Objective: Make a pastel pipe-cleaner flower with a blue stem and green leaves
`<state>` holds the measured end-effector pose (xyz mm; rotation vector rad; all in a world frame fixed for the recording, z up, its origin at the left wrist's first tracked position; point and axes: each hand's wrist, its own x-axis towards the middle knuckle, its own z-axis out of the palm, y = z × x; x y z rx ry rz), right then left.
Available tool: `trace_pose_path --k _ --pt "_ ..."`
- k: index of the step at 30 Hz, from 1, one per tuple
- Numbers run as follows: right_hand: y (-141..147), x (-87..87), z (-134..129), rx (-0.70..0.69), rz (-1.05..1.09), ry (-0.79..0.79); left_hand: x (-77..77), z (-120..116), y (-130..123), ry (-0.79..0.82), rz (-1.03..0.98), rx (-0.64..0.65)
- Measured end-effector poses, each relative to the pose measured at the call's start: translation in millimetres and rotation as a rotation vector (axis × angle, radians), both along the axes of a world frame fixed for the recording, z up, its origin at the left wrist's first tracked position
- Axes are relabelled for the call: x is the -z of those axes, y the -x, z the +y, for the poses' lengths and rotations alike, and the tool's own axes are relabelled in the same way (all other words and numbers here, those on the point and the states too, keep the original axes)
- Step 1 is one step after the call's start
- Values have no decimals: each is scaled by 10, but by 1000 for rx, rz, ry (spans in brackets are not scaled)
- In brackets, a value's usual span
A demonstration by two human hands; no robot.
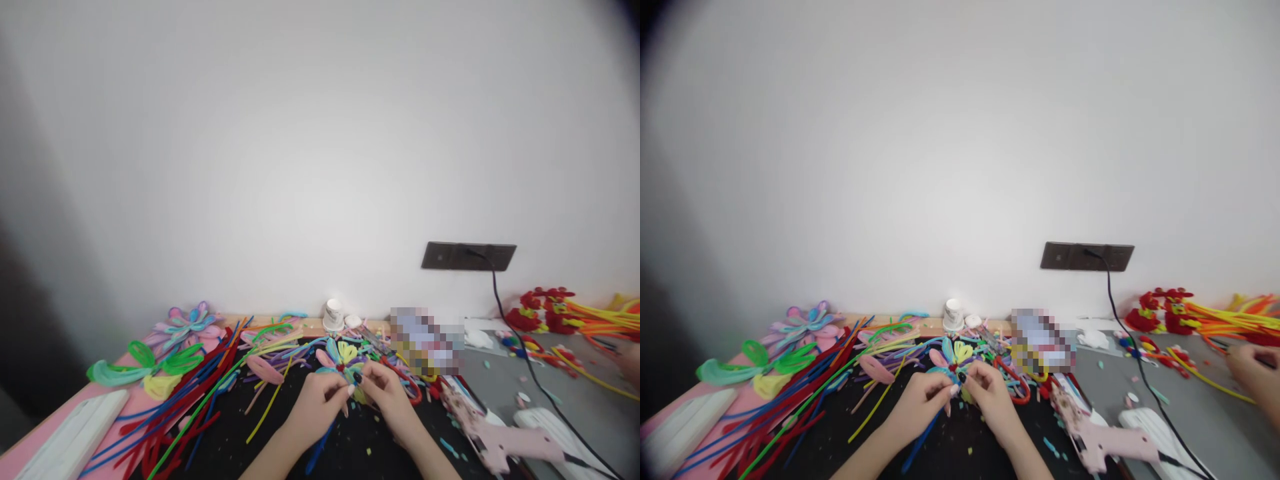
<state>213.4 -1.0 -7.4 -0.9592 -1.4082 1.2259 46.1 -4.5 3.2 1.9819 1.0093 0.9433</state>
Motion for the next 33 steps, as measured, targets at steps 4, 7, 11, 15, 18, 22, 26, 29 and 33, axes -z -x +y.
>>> trace_pose_path --k 4,7,11,15,18,22,26,29,33 --pt "46 -62 4 1 -78 -58 -48 35 12 168 -68 58" --pt "113 -112 35 47 -133 -55 -96 61 76 -52 89 2" --pt "200 -171 129 98 -211 -36 -144 128 178 -513 391 -30" --pt "255 -157 223 131 -276 -89 -97 224 229 -752 554 15" --pt "275 -103 222 135 -292 -146 -24 254 245 -789 576 -18" --pt "271 -54 134 204 -380 -252 58 223 281 -724 498 -82" --pt "263 -47 60 295 -489 -372 106 192 327 -619 435 -121" --pt "281 -28 43 357 -526 -443 115 191 330 -633 430 -117" --pt "295 6 48 429 -517 -471 113 211 318 -700 423 -129"
